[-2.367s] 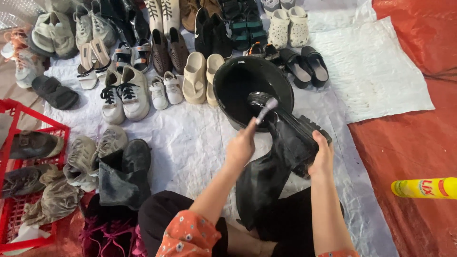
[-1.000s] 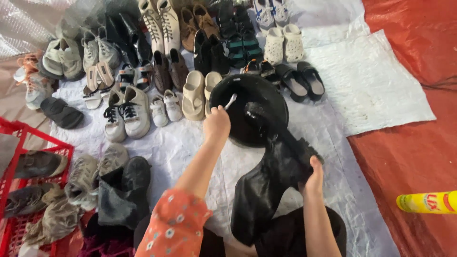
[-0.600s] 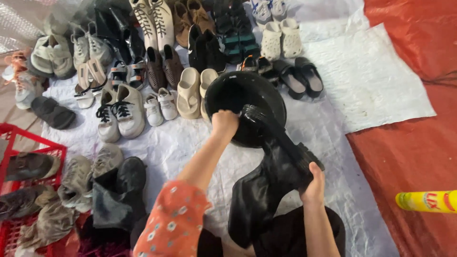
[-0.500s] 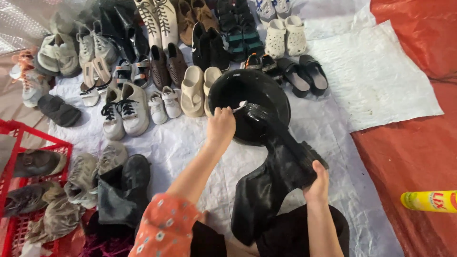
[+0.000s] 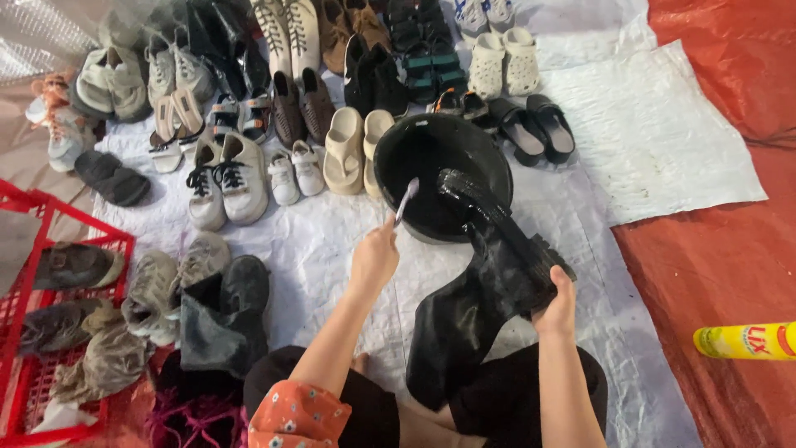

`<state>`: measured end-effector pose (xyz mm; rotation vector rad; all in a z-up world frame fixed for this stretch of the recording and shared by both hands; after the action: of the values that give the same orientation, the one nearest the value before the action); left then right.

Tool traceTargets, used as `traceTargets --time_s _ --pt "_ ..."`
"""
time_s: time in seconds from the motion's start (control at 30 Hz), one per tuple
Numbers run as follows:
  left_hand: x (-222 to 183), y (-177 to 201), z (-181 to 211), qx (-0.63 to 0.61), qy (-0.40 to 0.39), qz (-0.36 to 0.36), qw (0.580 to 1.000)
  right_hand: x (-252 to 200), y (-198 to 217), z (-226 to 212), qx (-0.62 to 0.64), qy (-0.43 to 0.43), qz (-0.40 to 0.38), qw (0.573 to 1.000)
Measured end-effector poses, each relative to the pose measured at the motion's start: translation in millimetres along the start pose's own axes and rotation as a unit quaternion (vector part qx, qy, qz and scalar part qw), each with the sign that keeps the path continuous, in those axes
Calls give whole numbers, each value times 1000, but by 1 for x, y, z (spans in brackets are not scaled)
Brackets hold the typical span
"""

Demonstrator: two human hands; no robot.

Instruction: Scrubbing a black boot with a toothbrush and water from a bucket to clean it.

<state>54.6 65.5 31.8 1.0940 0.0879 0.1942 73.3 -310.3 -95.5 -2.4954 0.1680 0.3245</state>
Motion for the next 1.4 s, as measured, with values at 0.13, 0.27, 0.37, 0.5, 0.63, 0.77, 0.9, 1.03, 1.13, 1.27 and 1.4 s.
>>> traceTargets --time_s 0.13,0.27,0.37,0.5,0.63,0.77,0.9,1.03,1.13,1.27,1.4 --pt "2 0 11 -119 19 8 993 -10 -16 -11 -10 2 -2 1000" --pt "19 -31 21 -236 38 4 971 -8 -14 -5 14 2 11 1000" --pt "7 -13 58 -203 18 25 979 -10 -17 -7 9 1 13 1000" --pt "-13 -4 88 -106 -52 65 991 -5 -13 -6 -10 6 11 1000" --pt "-48 -18 105 -55 -81 58 993 -2 -4 -2 14 16 29 999" --pt "-61 -49 109 86 -158 92 979 3 -11 -7 -25 28 37 999" --pt "-30 -50 75 180 -159 240 941 -10 -16 -15 -67 30 54 996" --pt "4 -45 53 -47 -61 84 994 -12 -16 -19 -79 32 50 995" --pt "-21 -54 75 0 -92 91 992 -10 -8 -14 -58 46 48 996" --pt "-64 -64 98 59 -167 129 976 -3 -12 -15 -35 33 50 998" --pt "-38 -64 71 62 -167 164 970 -10 -24 -17 -19 29 50 998"
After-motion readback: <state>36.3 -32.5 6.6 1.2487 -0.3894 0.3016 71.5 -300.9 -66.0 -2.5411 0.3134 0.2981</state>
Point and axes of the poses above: each hand's wrist, its own x-axis towards the middle knuckle, its own y-axis out of the back of the hand, z = x × y, the point moved 5 cm from there along x, towards the middle knuckle, and after that the axes turned 4 degrees about -z, right-handed, at the moved point
